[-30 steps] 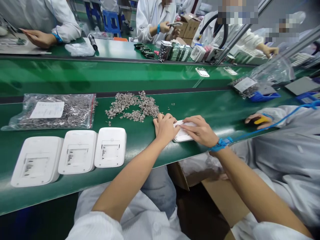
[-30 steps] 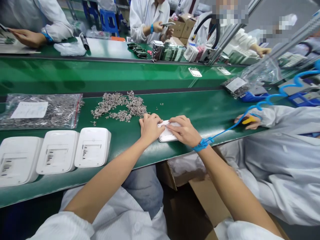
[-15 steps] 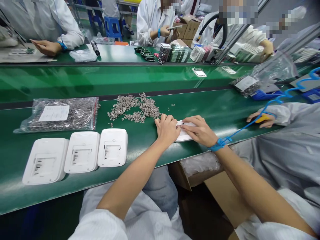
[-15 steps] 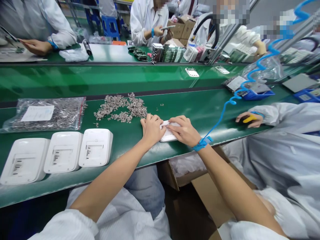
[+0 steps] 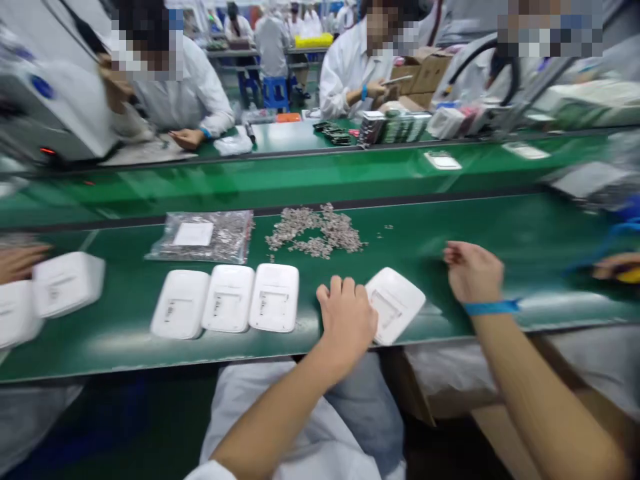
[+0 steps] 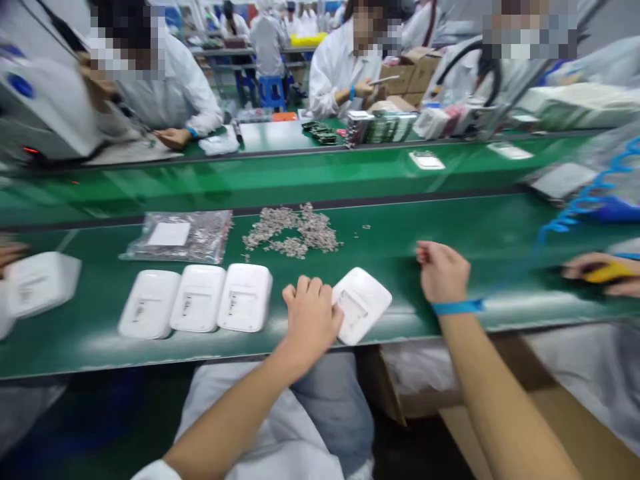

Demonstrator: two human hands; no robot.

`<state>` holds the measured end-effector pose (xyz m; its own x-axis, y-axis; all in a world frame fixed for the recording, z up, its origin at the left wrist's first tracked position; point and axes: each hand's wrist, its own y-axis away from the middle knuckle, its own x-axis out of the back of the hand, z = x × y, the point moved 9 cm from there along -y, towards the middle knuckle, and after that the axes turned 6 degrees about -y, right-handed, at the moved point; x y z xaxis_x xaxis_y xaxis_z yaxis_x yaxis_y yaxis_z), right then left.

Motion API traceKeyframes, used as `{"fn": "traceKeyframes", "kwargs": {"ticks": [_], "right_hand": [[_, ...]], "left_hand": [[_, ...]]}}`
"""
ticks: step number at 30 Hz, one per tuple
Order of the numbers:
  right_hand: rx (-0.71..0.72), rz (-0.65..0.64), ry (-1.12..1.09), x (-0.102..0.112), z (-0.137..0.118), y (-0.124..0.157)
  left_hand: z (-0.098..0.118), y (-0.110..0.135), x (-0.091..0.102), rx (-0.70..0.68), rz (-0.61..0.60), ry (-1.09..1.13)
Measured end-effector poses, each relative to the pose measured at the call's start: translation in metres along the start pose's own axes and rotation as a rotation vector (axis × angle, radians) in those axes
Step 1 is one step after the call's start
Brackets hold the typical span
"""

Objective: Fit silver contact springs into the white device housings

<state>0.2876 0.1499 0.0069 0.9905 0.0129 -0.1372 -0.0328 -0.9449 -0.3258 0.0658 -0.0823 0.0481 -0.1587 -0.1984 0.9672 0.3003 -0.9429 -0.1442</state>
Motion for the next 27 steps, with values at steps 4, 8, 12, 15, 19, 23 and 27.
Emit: {"fn": "traceKeyframes", "kwargs": {"ticks": [4,8,12,15,19,23,27], "right_hand": [[-0.048,-0.064,0.035,-0.008,0.021,0.006],[-0.021,-0.112,0.112,-0.015,0.001,0.018],[0.23,-0.144,0.391,-0.044,-0.068,0.064],[0.533,-0.71,0.573,-0.12,-0.106,0.142],[0.759,-0.992,0.727,-0.166,-0.123,0.199],[0.789,-1.061,0.769,-0.195,-0.123,0.181],[0.801,-1.317,0.803,-0.221,-0.112,0.18]], "left_hand": [[-0.044,0.042,0.005,0.19,0.002,-0.069],[-0.058,0.049,0.007,0.249,0.012,-0.107],[-0.058,0.05,0.006,0.281,0.031,-0.088],[-0.057,0.052,0.007,0.289,0.062,-0.067],[-0.052,0.054,0.014,0.251,0.147,-0.035],[-0.048,0.057,0.025,0.192,0.312,-0.054],[-0.049,0.06,0.026,0.187,0.361,-0.039]]}}
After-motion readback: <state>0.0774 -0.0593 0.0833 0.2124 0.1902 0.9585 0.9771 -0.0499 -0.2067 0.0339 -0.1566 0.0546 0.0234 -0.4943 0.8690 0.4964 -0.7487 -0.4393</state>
